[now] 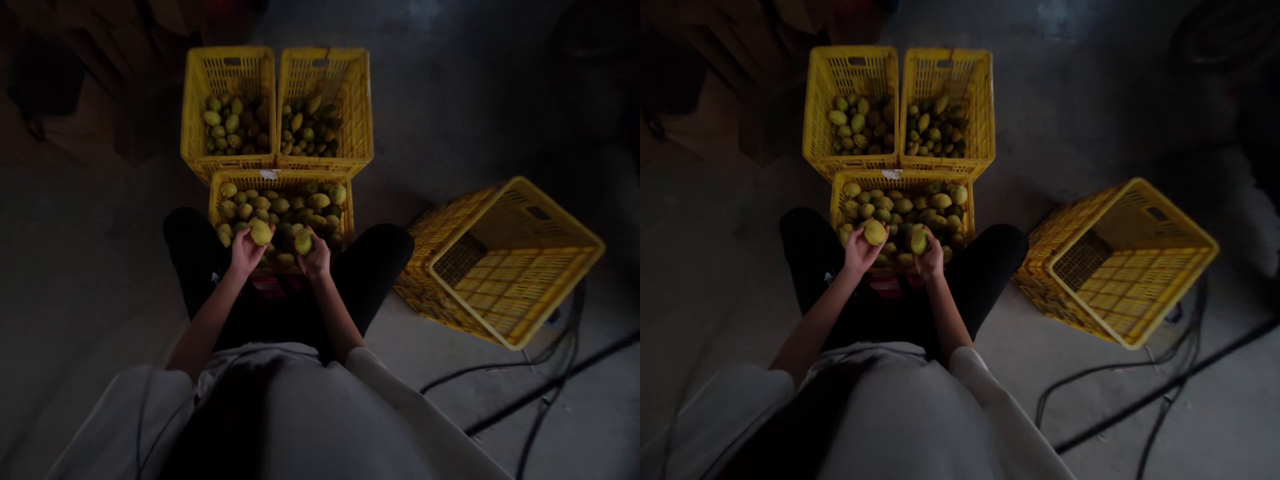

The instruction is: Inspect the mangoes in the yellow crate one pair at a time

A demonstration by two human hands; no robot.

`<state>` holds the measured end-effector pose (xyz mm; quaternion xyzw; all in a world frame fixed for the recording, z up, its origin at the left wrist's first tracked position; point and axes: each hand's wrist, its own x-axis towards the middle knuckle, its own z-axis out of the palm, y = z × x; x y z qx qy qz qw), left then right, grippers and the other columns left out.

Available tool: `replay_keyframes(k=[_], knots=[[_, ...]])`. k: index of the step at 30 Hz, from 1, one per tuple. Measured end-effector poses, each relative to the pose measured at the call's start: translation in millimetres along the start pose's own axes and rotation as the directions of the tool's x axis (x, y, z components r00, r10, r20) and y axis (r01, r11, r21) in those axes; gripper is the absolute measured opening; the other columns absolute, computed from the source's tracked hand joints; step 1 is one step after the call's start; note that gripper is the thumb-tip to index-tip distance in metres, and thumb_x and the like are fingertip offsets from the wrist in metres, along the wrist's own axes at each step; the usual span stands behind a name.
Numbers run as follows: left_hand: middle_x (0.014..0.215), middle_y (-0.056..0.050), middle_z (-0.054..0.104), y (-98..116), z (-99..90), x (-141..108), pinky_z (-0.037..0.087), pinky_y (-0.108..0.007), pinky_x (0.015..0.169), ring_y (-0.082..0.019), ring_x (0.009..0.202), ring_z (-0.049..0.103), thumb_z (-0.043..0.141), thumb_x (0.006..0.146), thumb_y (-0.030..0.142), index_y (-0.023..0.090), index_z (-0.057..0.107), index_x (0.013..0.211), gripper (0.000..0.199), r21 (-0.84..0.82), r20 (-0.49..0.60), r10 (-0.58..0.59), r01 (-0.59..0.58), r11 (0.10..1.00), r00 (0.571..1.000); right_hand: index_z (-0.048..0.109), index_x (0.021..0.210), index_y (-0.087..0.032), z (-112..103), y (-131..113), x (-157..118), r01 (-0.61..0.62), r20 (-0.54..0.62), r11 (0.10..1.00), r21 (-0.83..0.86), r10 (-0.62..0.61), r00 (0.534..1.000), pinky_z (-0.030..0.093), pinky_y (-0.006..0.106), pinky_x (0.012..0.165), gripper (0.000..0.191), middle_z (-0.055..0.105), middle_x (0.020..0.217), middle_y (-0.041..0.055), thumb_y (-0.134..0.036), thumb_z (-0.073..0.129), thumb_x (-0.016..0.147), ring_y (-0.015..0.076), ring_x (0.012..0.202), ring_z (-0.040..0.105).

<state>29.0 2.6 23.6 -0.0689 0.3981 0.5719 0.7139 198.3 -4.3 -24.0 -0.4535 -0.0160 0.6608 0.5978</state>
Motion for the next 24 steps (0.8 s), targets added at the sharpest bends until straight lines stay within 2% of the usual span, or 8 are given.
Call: replay_keyframes(k=[2,4,7,11,15,18,20,24], knots=[[0.092,-0.005,0.077,-1,-0.1,1,0.06,-0.033,0.1,-0.022,0.109,0.075,0.056,0.097,0.026,0.021,0.072,0.107,0.019,0.01,-0.027,0.006,-0.005,1.0,1.0,0.067,0.095,-0.025,2,-3,-4,-0.052,-0.045,0.998,0.047,0.054,0.998,0.066,0.032,0.082,0.012,0.078,0.091,-0.0011,-0.032,0.057,0.094,0.016,0.087,0.076],[0.089,-0.004,0.076,-1,0.1,3,0.061,-0.03,0.095,-0.019,0.099,0.076,0.058,0.099,0.03,0.02,0.071,0.101,0.016,0.037,-0.092,-0.019,0.022,0.999,0.996,0.068,0.093,-0.023,5,-7,-8,-0.123,-0.094,0.989,0.078,0.13,0.987,0.065,0.029,0.071,0.018,0.077,0.087,0.001,-0.038,0.06,0.095,0.0167,0.081,0.075],[0.089,-0.005,0.075,-3,1.0,6,0.061,-0.026,0.088,-0.016,0.088,0.075,0.062,0.1,0.034,0.017,0.07,0.098,0.018,0.066,-0.183,-0.053,0.066,0.996,0.982,0.069,0.091,-0.02,9,-13,-12,-0.219,-0.151,0.974,0.051,0.224,0.963,0.055,0.021,0.05,0.028,0.076,0.077,0.0028,-0.045,0.057,0.097,0.0146,0.063,0.07],[0.085,-0.001,0.072,-4,2.8,9,0.06,-0.023,0.08,-0.012,0.077,0.07,0.064,0.099,0.028,0.019,0.069,0.104,0.011,0.06,-0.248,-0.024,0.04,0.997,0.968,0.067,0.089,-0.019,12,-16,-11,-0.345,-0.16,0.938,0.046,0.348,0.924,0.047,0.021,0.04,0.036,0.074,0.07,0.0041,-0.05,0.053,0.099,0.0153,0.052,0.066],[0.086,-0.005,0.071,-1,2.4,9,0.057,-0.022,0.064,-0.014,0.071,0.068,0.051,0.105,0.043,0.019,0.071,0.108,0.031,0.065,-0.225,-0.148,0.167,0.984,0.963,0.065,0.09,-0.022,13,-15,-11,-0.299,-0.206,0.948,0.112,0.316,0.926,0.054,0.023,0.046,0.025,0.07,0.065,-0.0003,-0.039,0.05,0.1,0.0167,0.058,0.068],[0.083,-0.009,0.071,2,0.1,8,0.043,-0.02,0.046,-0.013,0.058,0.058,0.037,0.108,0.053,0.017,0.071,0.109,0.049,0.082,-0.165,-0.211,0.227,0.97,0.963,0.067,0.094,-0.022,12,-15,-12,-0.247,-0.166,0.961,0.12,0.265,0.95,0.062,0.026,0.058,0.015,0.072,0.072,-0.0006,-0.029,0.054,0.096,0.0157,0.064,0.07],[0.079,-0.009,0.07,3,-0.6,7,0.034,-0.02,0.039,-0.012,0.052,0.051,0.034,0.109,0.053,0.017,0.07,0.109,0.052,0.088,-0.143,-0.207,0.221,0.971,0.968,0.067,0.093,-0.022,11,-15,-12,-0.204,-0.147,0.969,0.139,0.224,0.963,0.063,0.026,0.064,0.011,0.073,0.076,-0.0005,-0.026,0.057,0.093,0.0149,0.068,0.072],[0.077,-0.009,0.071,2,3.4,6,0.042,-0.021,0.044,-0.015,0.057,0.059,0.034,0.109,0.048,0.014,0.069,0.114,0.05,0.117,-0.143,-0.22,0.237,0.964,0.965,0.062,0.081,-0.022,14,-15,-9,-0.148,-0.21,0.972,0.181,0.186,0.96,0.064,0.023,0.068,0.014,0.07,0.073,-0.0016,-0.027,0.06,0.094,0.0137,0.072,0.072]])
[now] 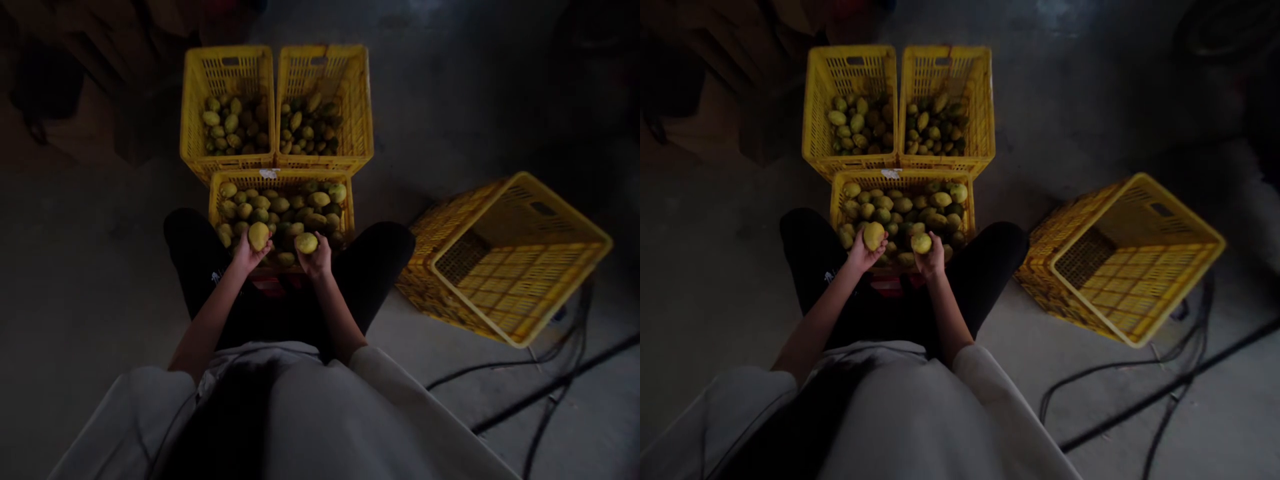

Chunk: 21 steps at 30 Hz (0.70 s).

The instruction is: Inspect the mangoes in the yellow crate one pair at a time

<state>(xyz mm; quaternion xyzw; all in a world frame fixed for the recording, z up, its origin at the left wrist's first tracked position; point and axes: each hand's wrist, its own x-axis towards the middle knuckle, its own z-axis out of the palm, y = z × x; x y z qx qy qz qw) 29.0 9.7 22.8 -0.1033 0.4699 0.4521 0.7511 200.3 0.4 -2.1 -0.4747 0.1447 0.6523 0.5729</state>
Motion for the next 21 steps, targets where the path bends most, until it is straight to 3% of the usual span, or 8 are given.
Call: replay_keyframes(k=[5,8,12,15,21], knots=[[0.073,-0.011,0.069,-3,5.0,-2,0.052,-0.023,0.05,-0.017,0.06,0.065,0.038,0.107,0.046,0.009,0.068,0.105,0.048,0.078,0.01,-0.094,0.093,0.993,0.996,0.061,0.082,-0.021,4,-2,-4,-0.057,-0.004,0.998,0.032,0.057,0.998,0.065,0.025,0.068,0.017,0.07,0.072,-0.0003,-0.025,0.056,0.098,0.0139,0.07,0.072],[0.065,-0.009,0.063,-4,3.4,-1,0.046,-0.019,0.044,-0.013,0.052,0.059,0.04,0.106,0.052,0.012,0.065,0.088,0.05,0.105,0.002,-0.114,0.113,0.988,0.994,0.06,0.082,-0.021,-1,-5,-6,-0.143,0.037,0.989,0.033,0.141,0.989,0.065,0.027,0.064,0.015,0.071,0.072,0.0008,-0.028,0.06,0.095,0.016,0.071,0.073],[0.058,-0.005,0.056,0,0.1,0,0.037,-0.017,0.037,-0.011,0.045,0.052,0.036,0.105,0.062,0.016,0.06,0.075,0.06,0.077,0.04,-0.159,0.156,0.985,0.986,0.06,0.084,-0.02,-8,-7,-3,-0.256,0.019,0.966,0.033,0.255,0.967,0.06,0.022,0.051,0.022,0.069,0.07,0.0034,-0.04,0.061,0.094,0.0156,0.065,0.07],[0.055,-0.002,0.049,3,-1.8,-1,0.033,-0.017,0.034,-0.01,0.041,0.046,0.029,0.105,0.064,0.017,0.06,0.075,0.064,0.018,0.065,-0.174,0.173,0.985,0.983,0.061,0.085,-0.021,-11,-5,3,-0.197,-0.014,0.98,0.004,0.197,0.98,0.064,0.026,0.057,0.021,0.071,0.073,0.0037,-0.04,0.058,0.093,0.0174,0.068,0.073],[0.053,0.0,0.044,4,-4.9,-1,0.028,-0.019,0.032,-0.011,0.038,0.038,0.024,0.105,0.062,0.017,0.065,0.082,0.065,-0.045,0.06,-0.185,0.188,0.981,0.981,0.063,0.092,-0.023,-9,-1,5,-0.101,0.04,0.995,-0.019,0.101,0.994,0.068,0.035,0.068,0.01,0.073,0.077,0.0011,-0.034,0.064,0.09,0.0192,0.073,0.074]])
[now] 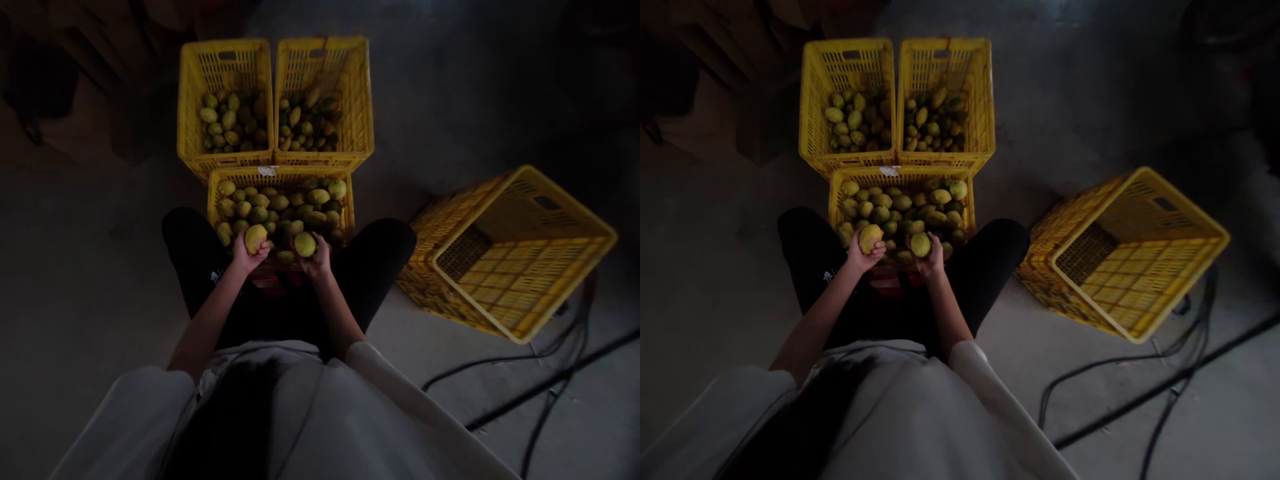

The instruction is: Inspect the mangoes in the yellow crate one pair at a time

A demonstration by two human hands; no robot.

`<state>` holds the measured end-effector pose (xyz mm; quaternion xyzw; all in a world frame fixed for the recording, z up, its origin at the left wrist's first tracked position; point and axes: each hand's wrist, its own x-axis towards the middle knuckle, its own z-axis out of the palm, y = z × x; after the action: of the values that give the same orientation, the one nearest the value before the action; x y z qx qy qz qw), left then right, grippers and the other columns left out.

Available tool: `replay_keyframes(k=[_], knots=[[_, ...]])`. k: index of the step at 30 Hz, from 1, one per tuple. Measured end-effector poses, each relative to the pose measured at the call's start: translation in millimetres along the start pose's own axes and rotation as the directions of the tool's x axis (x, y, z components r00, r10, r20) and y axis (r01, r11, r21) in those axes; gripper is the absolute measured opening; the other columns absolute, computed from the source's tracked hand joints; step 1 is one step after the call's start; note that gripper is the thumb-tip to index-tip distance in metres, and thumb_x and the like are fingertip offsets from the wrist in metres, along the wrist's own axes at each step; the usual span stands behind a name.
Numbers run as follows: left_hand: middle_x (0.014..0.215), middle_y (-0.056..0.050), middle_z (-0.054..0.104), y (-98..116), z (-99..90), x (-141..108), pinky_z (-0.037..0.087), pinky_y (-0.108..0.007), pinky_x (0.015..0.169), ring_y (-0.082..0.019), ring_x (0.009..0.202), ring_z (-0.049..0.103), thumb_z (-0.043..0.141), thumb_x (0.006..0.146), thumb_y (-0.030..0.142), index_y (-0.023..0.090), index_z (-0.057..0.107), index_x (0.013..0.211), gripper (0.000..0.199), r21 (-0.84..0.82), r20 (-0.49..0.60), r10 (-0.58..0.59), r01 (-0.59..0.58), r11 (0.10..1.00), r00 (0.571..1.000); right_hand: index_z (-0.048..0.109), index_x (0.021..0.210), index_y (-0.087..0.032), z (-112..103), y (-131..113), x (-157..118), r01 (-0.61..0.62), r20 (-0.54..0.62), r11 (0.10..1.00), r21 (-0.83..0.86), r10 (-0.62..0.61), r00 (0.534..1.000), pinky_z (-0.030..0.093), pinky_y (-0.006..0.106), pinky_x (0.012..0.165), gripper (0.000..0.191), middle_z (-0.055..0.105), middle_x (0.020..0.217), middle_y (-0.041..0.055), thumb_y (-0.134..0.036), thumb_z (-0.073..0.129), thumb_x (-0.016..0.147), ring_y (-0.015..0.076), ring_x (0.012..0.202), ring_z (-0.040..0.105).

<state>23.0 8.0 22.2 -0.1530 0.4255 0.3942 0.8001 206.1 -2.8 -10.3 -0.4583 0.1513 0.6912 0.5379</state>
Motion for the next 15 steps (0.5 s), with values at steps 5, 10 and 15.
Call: replay_keyframes(k=[5,10,15], knots=[[0.052,-0.002,0.046,-1,-1.3,1,0.028,-0.02,0.033,-0.011,0.037,0.037,0.02,0.105,0.059,0.017,0.063,0.079,0.065,0.073,0.032,0.041,-0.043,0.996,0.999,0.063,0.096,-0.02,3,-4,-9,-0.132,0.01,0.991,0.03,0.132,0.991,0.052,0.02,0.041,0.027,0.071,0.072,0.0028,-0.046,0.058,0.097,0.0162,0.059,0.068],[0.072,-0.009,0.069,-4,2.7,4,0.047,-0.023,0.045,-0.017,0.055,0.063,0.044,0.103,0.048,0.015,0.07,0.099,0.042,0.159,-0.032,0.127,-0.12,0.98,0.991,0.062,0.094,-0.018,4,-2,-6,-0.115,0.037,0.992,-0.044,0.117,0.992,0.036,0.017,0.033,0.032,0.07,0.068,0.003,-0.043,0.045,0.103,0.0149,0.052,0.064],[0.087,-0.005,0.074,-9,3.3,12,0.057,-0.025,0.064,-0.016,0.071,0.069,0.061,0.101,0.034,0.017,0.07,0.115,0.024,0.092,-0.114,0.266,-0.257,0.962,0.957,0.065,0.097,-0.018,6,1,0,-0.065,0.026,0.994,-0.092,0.068,0.997,0.039,0.018,0.035,0.032,0.072,0.072,0.0036,-0.047,0.051,0.102,0.0157,0.058,0.068]])
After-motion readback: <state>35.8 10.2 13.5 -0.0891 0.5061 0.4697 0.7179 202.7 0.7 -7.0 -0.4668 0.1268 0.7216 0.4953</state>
